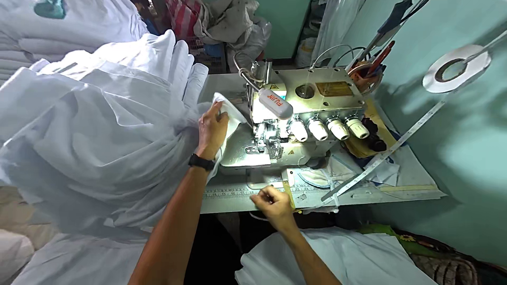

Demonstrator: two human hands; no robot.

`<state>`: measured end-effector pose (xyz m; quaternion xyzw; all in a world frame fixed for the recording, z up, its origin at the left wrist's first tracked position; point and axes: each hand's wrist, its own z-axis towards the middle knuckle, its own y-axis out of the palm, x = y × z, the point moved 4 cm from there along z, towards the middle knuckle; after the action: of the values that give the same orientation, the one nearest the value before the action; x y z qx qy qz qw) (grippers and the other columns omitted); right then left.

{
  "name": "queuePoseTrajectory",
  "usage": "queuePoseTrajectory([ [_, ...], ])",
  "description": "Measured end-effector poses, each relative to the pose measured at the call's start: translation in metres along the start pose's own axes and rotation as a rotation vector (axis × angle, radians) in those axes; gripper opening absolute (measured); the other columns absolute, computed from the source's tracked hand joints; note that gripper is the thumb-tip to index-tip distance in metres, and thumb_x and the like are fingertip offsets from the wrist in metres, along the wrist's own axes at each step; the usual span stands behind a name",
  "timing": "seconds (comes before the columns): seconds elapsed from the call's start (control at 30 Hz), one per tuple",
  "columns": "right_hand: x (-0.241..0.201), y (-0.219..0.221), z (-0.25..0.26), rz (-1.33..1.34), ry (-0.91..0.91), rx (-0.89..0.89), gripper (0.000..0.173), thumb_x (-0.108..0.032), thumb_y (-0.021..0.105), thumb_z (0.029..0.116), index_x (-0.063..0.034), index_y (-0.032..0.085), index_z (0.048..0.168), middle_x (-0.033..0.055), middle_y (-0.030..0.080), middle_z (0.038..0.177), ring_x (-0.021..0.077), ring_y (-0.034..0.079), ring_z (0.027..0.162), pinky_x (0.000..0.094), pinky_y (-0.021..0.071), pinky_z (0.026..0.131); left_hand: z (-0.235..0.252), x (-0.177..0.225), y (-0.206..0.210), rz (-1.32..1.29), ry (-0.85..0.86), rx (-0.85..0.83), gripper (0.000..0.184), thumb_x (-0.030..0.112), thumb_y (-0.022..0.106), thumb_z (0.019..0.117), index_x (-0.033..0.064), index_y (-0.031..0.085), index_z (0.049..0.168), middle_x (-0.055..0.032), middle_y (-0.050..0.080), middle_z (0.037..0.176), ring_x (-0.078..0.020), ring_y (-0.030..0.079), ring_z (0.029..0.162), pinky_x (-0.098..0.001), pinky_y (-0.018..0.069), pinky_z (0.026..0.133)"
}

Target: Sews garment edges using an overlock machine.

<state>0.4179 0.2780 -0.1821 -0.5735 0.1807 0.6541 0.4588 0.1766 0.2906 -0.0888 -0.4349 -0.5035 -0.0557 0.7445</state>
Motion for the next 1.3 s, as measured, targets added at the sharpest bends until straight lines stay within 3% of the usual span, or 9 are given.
queuePoseTrajectory([
  [0.07, -0.015, -0.016, 0.02, -0.036, -0.002, -0.043, 0.054, -0.052, 0.055, 0.0984, -0.0004, 0.065, 0.086, -0.0027, 0.053, 0.062, 0.0024, 0.048, 0.054, 0.0234, 0.042, 0.052, -0.025, -0.01, -0.004, -0.087, -0.128, -0.023, 0.045, 0.025, 0.042, 0.1105, -0.0042, 0.053, 0.143, -0.0283, 0.061, 0.133, -0.0376, 0.057, 0.128, -0.0543, 0.0412, 0.11],
  [0.17, -0.049, -0.03, 0.049, -0.357, -0.201, -0.01, 0.049, -0.043, 0.052, 0.1028, 0.0024, 0.068, 0.095, 0.0067, 0.059, 0.063, 0.0166, 0.056, 0.053, 0.0352, 0.0466, 0.052, -0.087, -0.014, -0.007, -0.223, -0.178, -0.11, 0.053, 0.041, 0.049, 0.1069, 0.0036, 0.051, 0.144, -0.0212, 0.066, 0.121, -0.0278, 0.065, 0.108, -0.0508, 0.0528, 0.094],
  [0.3, -0.087, -0.021, 0.078, -0.804, -0.377, -0.07, 0.023, -0.016, 0.068, 0.0935, 0.0036, 0.073, 0.103, 0.0185, 0.066, 0.08, 0.0355, 0.065, 0.062, 0.0486, 0.0488, 0.051, -0.122, -0.02, 0.004, -0.143, -0.134, -0.04, 0.095, 0.022, 0.086, 0.0808, -0.0047, 0.033, 0.155, -0.0247, 0.066, 0.121, -0.0292, 0.068, 0.109, -0.0486, 0.0545, 0.096],
  [0.4, -0.107, -0.001, 0.087, -0.944, -0.373, -0.117, 0.017, -0.01, 0.073, 0.0911, 0.005, 0.067, 0.088, 0.022, 0.062, 0.082, 0.0385, 0.064, 0.062, 0.048, 0.0462, 0.048, -0.135, -0.015, 0.006, -0.036, -0.142, 0.038, 0.084, 0.004, 0.076, 0.087, -0.0092, 0.028, 0.155, -0.0311, 0.064, 0.123, -0.0385, 0.066, 0.112, -0.0527, 0.052, 0.097],
  [0.5, -0.103, 0.009, 0.091, -0.816, -0.416, -0.105, 0.018, -0.009, 0.065, 0.0957, 0.0052, 0.066, 0.085, 0.02, 0.062, 0.077, 0.0361, 0.064, 0.059, 0.0474, 0.0467, 0.047, -0.154, -0.023, 0.005, 0.037, -0.06, 0.121, 0.055, -0.011, 0.055, 0.0894, -0.0145, 0.046, 0.143, -0.0307, 0.069, 0.112, -0.0388, 0.07, 0.104, -0.0518, 0.0546, 0.093],
  [0.67, -0.073, 0.002, 0.05, -0.397, -0.442, -0.096, 0.021, -0.013, 0.062, 0.0972, 0.0038, 0.073, 0.094, 0.0124, 0.066, 0.072, 0.0231, 0.063, 0.059, 0.0371, 0.0506, 0.052, -0.232, -0.053, -0.013, -0.34, 0.069, -0.015, 0.024, -0.008, 0.055, 0.0891, -0.0118, 0.071, 0.107, -0.0095, 0.076, 0.098, -0.0003, 0.07, 0.092, -0.0207, 0.0559, 0.088],
  [0.87, -0.026, 0.03, 0.006, -0.481, -0.409, -0.019, 0.023, -0.017, 0.067, 0.0913, 0.005, 0.074, 0.093, 0.0151, 0.068, 0.075, 0.0259, 0.066, 0.06, 0.0369, 0.05, 0.05, -0.279, -0.069, -0.015, -0.66, 0.184, -0.049, 0.028, 0.008, 0.054, 0.1029, 0.0153, 0.073, 0.122, 0.015, 0.073, 0.119, 0.0074, 0.064, 0.11, -0.0184, 0.0528, 0.099],
  [1.1, -0.014, 0.045, 0.005, -0.532, -0.419, -0.016, 0.019, -0.013, 0.065, 0.0894, 0.005, 0.073, 0.089, 0.0155, 0.066, 0.073, 0.0271, 0.064, 0.056, 0.0385, 0.0485, 0.046, -0.281, -0.07, -0.012, -0.667, 0.305, -0.179, 0.026, 0.006, 0.053, 0.1035, 0.004, 0.07, 0.123, 0.0017, 0.072, 0.126, -0.0005, 0.063, 0.119, -0.0236, 0.0499, 0.106],
  [1.3, -0.02, 0.028, 0.004, -0.241, -0.317, -0.037, 0.021, -0.012, 0.062, 0.0948, 0.0029, 0.074, 0.087, 0.0115, 0.068, 0.073, 0.0163, 0.064, 0.063, 0.0281, 0.052, 0.06, -0.282, -0.076, -0.015, -0.646, 0.215, -0.248, 0.025, 0.0, 0.054, 0.1005, -0.0043, 0.07, 0.119, -0.0064, 0.074, 0.12, -0.0042, 0.066, 0.116, -0.0248, 0.0515, 0.105],
])
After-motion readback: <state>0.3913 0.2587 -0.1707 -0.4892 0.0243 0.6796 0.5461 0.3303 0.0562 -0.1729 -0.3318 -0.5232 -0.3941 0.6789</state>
